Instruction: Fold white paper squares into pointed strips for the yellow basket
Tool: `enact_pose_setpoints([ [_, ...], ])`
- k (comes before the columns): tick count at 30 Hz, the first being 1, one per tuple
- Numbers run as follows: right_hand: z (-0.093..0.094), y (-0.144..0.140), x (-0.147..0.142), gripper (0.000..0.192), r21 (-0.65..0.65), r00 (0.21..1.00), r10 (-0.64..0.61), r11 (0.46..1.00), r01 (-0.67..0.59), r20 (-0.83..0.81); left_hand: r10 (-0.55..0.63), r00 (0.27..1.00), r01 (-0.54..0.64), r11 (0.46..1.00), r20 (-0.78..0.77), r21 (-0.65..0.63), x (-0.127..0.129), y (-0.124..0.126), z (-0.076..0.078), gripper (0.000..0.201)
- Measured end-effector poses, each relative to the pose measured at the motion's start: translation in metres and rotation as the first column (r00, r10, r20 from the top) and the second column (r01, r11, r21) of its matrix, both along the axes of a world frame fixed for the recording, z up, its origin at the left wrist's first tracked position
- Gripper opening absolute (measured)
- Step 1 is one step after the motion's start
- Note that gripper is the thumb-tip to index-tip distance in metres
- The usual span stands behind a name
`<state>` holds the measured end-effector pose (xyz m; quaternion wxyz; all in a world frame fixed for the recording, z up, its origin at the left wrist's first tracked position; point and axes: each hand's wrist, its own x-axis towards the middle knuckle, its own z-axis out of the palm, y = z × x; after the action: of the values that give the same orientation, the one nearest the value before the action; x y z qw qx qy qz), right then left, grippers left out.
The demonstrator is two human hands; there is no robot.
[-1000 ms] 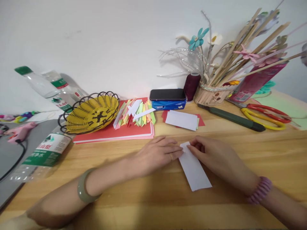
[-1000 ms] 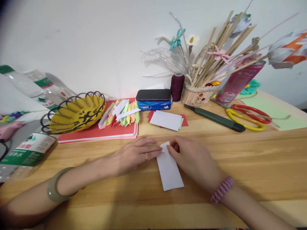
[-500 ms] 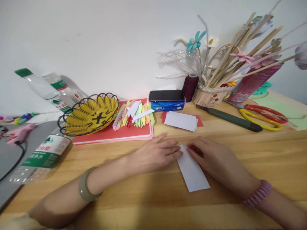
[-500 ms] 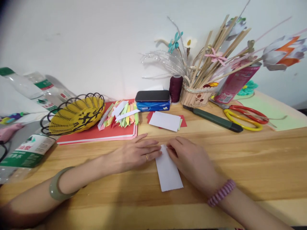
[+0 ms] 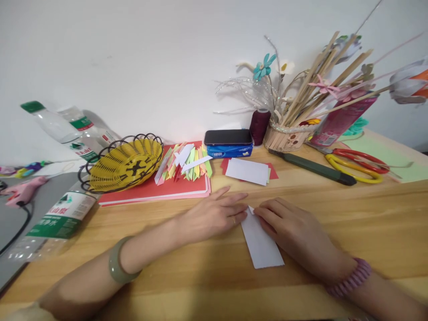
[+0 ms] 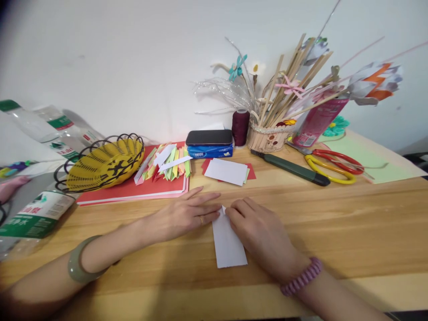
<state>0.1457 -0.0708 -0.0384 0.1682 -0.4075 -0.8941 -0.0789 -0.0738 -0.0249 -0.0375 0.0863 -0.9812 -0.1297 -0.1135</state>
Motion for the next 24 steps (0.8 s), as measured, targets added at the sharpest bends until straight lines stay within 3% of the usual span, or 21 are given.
enact_pose_setpoints([
  [12,0.008,-0.003,-0.001,0.023,0.052,0.991,0.113,0.992,-0.117,0.065,0.002,1.0,-0.002,0.999,-0.006,0.049,0.003,-0.007,0.003,0.026],
  [24,0.011,-0.004,-0.004,0.03,0.071,0.991,0.099,0.992,-0.106,0.095,0.025,0.997,-0.033,0.992,0.073,0.121,0.005,-0.008,-0.002,0.025],
])
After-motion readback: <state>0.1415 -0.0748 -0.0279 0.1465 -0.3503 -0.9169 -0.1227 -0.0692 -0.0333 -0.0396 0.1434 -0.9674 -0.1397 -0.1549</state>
